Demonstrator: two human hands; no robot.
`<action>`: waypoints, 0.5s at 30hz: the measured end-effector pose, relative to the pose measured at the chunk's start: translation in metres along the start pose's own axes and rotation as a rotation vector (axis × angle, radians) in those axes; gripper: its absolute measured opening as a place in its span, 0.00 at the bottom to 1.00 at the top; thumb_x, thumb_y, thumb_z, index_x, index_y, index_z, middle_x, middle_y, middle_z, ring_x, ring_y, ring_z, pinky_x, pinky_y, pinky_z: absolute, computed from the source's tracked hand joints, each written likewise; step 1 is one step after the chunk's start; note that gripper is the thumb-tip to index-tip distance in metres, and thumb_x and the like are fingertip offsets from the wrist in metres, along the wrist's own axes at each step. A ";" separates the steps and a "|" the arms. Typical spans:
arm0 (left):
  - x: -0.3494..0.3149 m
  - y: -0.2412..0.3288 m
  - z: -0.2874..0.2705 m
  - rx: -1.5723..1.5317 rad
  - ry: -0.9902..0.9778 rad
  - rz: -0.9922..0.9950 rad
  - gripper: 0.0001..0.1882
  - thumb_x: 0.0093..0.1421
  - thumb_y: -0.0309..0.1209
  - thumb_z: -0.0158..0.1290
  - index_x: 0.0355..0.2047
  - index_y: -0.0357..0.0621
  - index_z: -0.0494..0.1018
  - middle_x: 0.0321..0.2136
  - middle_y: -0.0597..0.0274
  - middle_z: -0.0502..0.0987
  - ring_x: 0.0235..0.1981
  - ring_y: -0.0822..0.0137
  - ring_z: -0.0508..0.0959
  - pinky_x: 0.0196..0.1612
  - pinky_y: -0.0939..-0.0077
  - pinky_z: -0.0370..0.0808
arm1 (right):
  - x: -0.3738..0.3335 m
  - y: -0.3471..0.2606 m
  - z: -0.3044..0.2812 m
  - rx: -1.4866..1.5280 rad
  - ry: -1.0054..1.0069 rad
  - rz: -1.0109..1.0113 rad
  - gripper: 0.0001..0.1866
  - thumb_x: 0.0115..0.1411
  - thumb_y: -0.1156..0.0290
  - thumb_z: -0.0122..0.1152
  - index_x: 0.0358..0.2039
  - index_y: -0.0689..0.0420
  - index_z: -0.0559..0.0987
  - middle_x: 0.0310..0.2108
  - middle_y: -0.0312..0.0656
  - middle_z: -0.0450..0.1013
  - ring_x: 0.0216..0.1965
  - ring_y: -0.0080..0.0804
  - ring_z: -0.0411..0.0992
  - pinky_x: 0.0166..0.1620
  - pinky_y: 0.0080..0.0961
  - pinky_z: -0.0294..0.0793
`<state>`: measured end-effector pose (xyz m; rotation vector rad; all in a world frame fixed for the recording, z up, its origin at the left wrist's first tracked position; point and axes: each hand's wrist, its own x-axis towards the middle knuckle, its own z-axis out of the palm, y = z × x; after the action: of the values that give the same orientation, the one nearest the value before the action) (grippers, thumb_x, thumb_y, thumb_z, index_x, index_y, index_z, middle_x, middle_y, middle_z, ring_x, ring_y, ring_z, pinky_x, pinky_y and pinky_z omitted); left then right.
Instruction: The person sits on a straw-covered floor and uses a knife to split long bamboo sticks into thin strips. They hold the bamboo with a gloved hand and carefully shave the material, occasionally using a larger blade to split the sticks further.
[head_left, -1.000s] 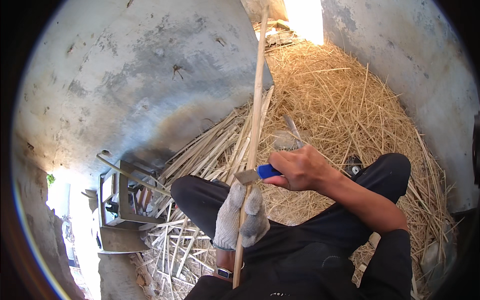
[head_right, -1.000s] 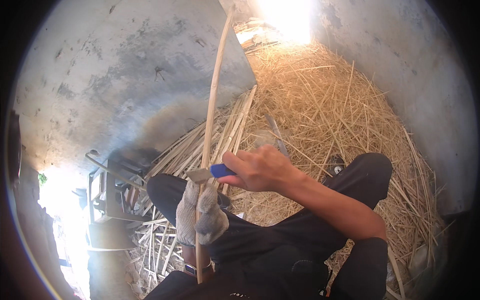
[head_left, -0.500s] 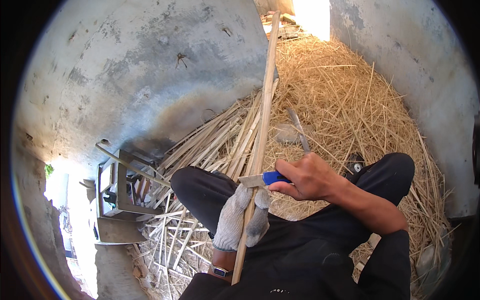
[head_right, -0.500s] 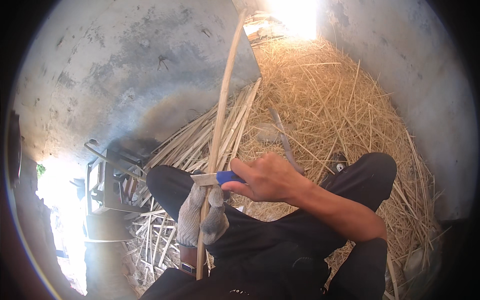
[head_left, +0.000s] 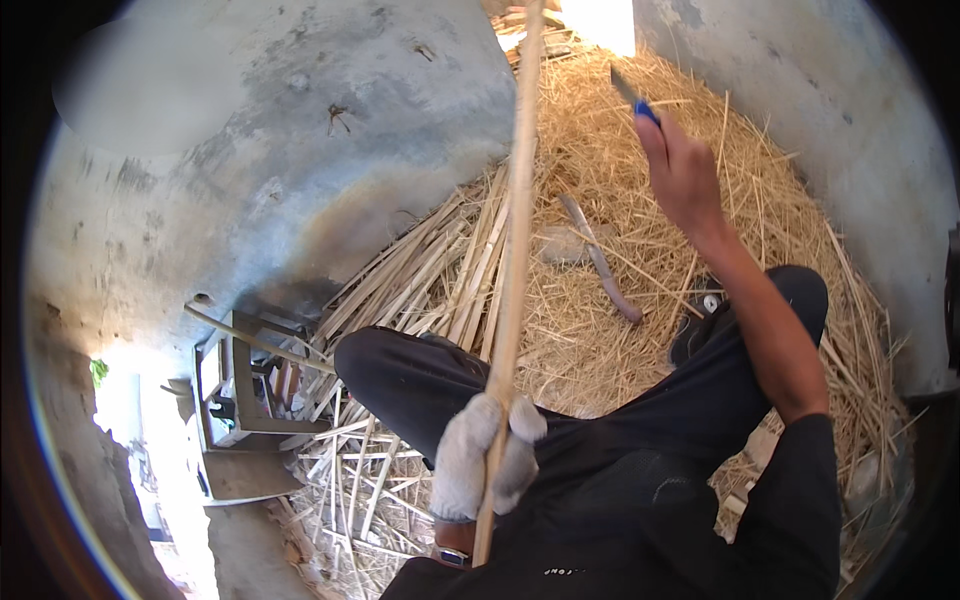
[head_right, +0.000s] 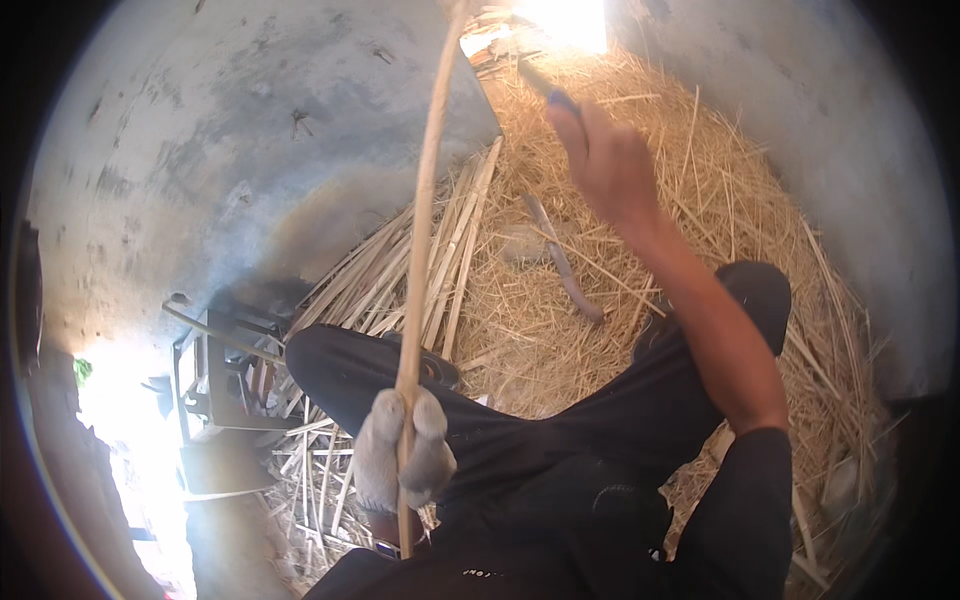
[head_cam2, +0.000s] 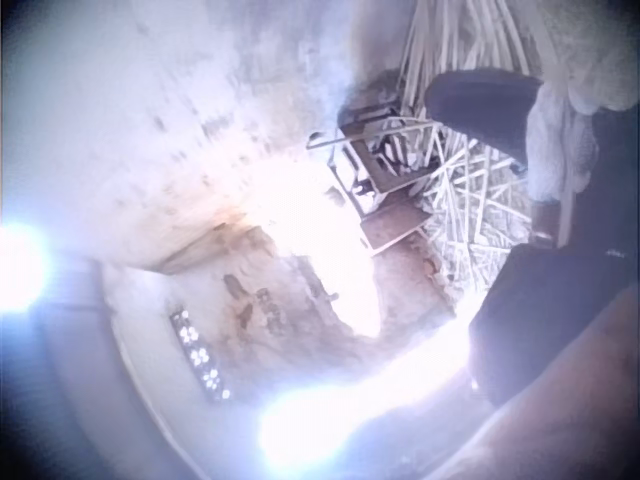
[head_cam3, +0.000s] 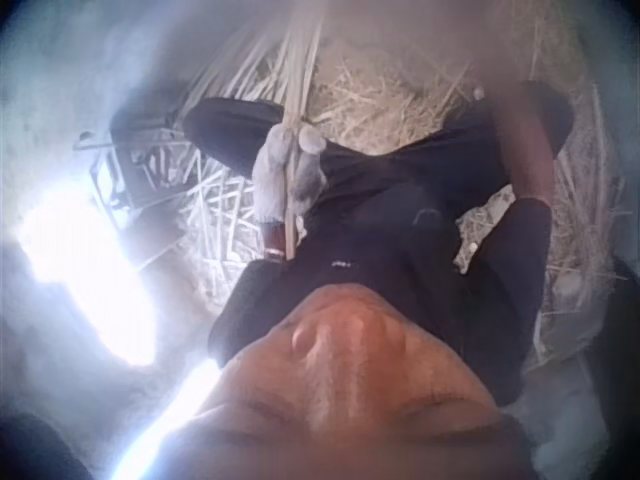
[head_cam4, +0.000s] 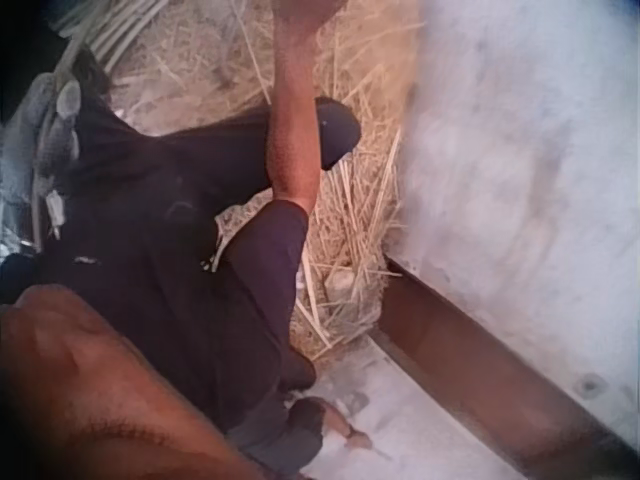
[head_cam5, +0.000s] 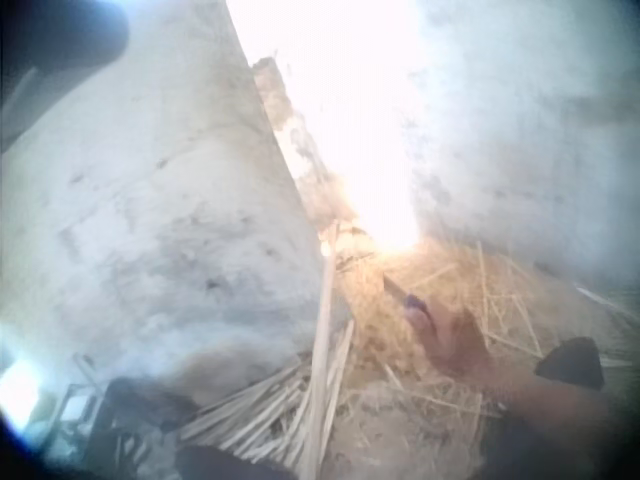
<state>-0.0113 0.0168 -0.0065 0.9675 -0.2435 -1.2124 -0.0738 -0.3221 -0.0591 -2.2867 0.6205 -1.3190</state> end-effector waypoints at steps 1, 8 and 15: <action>0.000 0.002 -0.001 -0.037 0.012 0.035 0.23 0.70 0.47 0.46 0.38 0.34 0.71 0.08 0.65 0.64 0.03 0.73 0.60 0.06 0.81 0.58 | -0.005 -0.009 0.003 0.154 0.027 -0.105 0.23 0.73 0.55 0.44 0.24 0.55 0.73 0.09 0.27 0.59 0.08 0.18 0.57 0.07 0.17 0.51; 0.014 0.001 -0.013 -0.164 -0.034 -0.005 0.22 0.71 0.48 0.40 0.43 0.39 0.69 0.08 0.64 0.63 0.03 0.71 0.59 0.06 0.78 0.57 | -0.082 -0.105 0.012 0.282 -0.498 -0.437 0.25 0.64 0.43 0.54 0.28 0.54 0.71 0.13 0.38 0.68 0.11 0.32 0.68 0.15 0.31 0.66; 0.016 -0.002 -0.003 -0.277 -0.113 -0.024 0.19 0.71 0.48 0.42 0.36 0.43 0.68 0.08 0.66 0.63 0.02 0.73 0.58 0.06 0.79 0.56 | -0.077 -0.095 0.016 0.136 -0.353 -0.537 0.26 0.64 0.41 0.54 0.24 0.53 0.70 0.12 0.36 0.67 0.09 0.31 0.66 0.14 0.30 0.65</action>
<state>-0.0044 0.0044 -0.0153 0.6637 -0.1481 -1.2861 -0.0784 -0.1993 -0.0661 -2.5758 -0.2107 -1.0746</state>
